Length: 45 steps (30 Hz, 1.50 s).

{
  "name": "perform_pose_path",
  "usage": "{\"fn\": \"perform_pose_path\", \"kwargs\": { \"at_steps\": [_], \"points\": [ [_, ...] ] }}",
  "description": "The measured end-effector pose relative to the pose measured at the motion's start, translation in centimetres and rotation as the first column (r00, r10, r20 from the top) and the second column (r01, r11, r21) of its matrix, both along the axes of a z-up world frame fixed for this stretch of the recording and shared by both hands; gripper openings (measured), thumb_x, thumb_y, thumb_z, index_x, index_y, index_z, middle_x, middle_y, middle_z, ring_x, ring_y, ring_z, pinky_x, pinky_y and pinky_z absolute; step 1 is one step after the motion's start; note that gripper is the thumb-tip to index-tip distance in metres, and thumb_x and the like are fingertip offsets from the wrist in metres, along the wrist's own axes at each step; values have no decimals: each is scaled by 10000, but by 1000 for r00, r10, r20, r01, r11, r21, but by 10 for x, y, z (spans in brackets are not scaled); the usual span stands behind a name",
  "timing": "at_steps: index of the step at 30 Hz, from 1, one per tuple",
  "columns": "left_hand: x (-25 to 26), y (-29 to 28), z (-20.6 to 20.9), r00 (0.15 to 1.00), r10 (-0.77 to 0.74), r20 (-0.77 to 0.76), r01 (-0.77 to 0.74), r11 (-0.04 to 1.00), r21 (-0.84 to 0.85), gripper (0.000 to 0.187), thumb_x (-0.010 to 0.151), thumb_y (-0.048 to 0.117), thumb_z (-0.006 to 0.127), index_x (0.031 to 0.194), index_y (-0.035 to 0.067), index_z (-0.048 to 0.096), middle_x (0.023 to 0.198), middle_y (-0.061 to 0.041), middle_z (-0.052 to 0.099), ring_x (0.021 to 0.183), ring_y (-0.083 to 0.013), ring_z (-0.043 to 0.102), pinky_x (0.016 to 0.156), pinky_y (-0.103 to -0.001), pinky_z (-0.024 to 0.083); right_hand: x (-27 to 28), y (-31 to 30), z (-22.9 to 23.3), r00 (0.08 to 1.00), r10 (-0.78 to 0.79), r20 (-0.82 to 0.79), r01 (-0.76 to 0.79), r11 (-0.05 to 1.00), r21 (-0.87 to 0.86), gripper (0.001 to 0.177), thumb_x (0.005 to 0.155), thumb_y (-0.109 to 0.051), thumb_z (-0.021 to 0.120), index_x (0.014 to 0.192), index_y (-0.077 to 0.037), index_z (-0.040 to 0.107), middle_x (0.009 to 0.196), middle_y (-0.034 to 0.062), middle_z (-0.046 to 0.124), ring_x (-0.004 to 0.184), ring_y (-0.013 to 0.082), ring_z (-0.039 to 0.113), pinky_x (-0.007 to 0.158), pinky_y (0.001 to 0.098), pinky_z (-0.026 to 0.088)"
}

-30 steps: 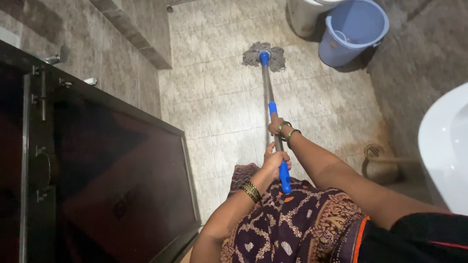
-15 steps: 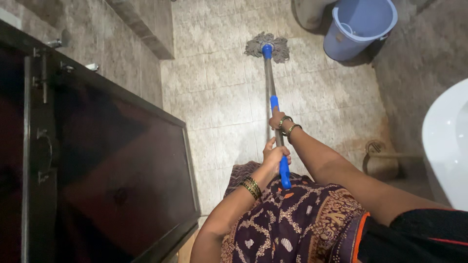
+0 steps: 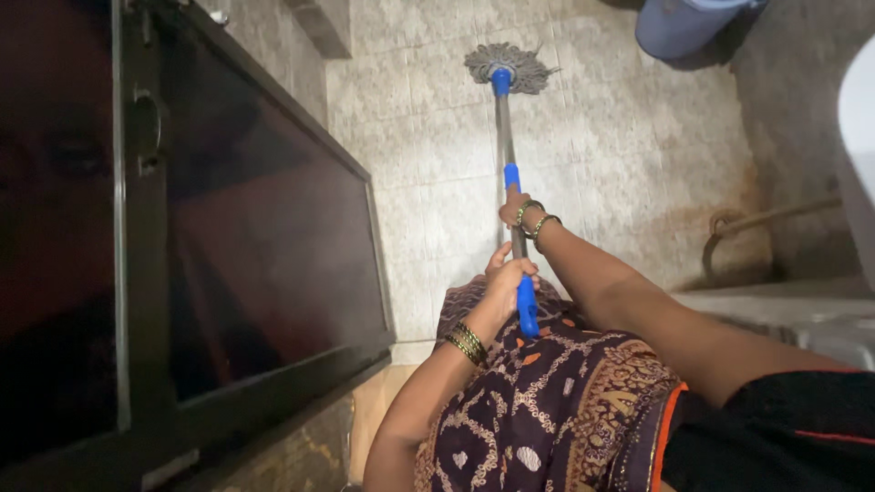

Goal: The person is using a mop to clean the floor of a bathroom, pushing the mop head across the tiles around a toilet and a bucket.

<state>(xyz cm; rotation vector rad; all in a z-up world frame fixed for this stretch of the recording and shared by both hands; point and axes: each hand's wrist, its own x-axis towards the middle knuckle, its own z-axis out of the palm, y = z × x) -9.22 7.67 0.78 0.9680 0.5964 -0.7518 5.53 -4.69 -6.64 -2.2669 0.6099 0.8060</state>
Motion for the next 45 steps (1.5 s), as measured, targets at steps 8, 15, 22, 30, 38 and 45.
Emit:
{"fn": "perform_pose_path", "kwargs": {
  "at_steps": [8, 15, 22, 30, 38, 45],
  "points": [
    [-73, 60, 22, 992, 104, -68, -107, 993, -43, 939, 732, -152, 559, 1562, 192, 286, 751, -148, 603, 510, -225, 582, 423, -364, 515, -68, 70, 20, 997, 71, -3, -71, 997, -13, 734, 891, -106, 546, 1534, 45, 226, 1013, 304, 725, 759, 335, 756, 626, 431, 623],
    [-87, 66, 33, 989, 144, -34, -146, 987, -63, 887, 739, -164, 570, 1551, 101, 331, 776, -156, 615, 517, -221, 591, 420, -365, 532, -81, 80, 31, 994, 106, -27, -106, 994, -4, 698, 895, -105, 533, 1523, 33, 262, 982, 270, 745, 758, 319, 763, 630, 427, 617],
    [-64, 54, 27, 993, 113, -33, -114, 992, -47, 918, 731, -177, 552, 1546, 133, 266, 779, -165, 615, 528, -226, 589, 425, -370, 512, -58, 69, 16, 995, 104, -7, -104, 995, 3, 679, 886, -102, 534, 1510, 3, 291, 1028, 294, 722, 776, 341, 759, 627, 433, 618],
    [11, 24, 17, 988, 132, -75, -137, 989, -62, 954, 718, -184, 554, 1556, 163, 258, 769, -170, 617, 526, -227, 584, 449, -371, 498, 18, 43, 12, 997, 79, 5, -79, 996, 31, 722, 866, -72, 529, 1526, -9, 244, 1057, 335, 703, 787, 361, 769, 630, 440, 621],
    [108, -22, 13, 989, 134, -56, -137, 989, -62, 966, 713, -190, 550, 1566, 155, 255, 732, -172, 592, 495, -236, 552, 422, -374, 467, 113, -2, -2, 998, 49, 46, -52, 997, 63, 649, 851, -61, 547, 1465, 0, 343, 1018, 310, 730, 800, 346, 771, 648, 437, 622],
    [164, -42, 16, 984, 162, -69, -167, 982, -83, 941, 722, -197, 535, 1551, 161, 270, 743, -176, 590, 495, -230, 550, 418, -362, 456, 172, -21, -1, 996, 75, 57, -78, 996, 43, 651, 851, -60, 551, 1463, -10, 335, 979, 289, 717, 794, 351, 774, 647, 442, 627]
  ]
}}
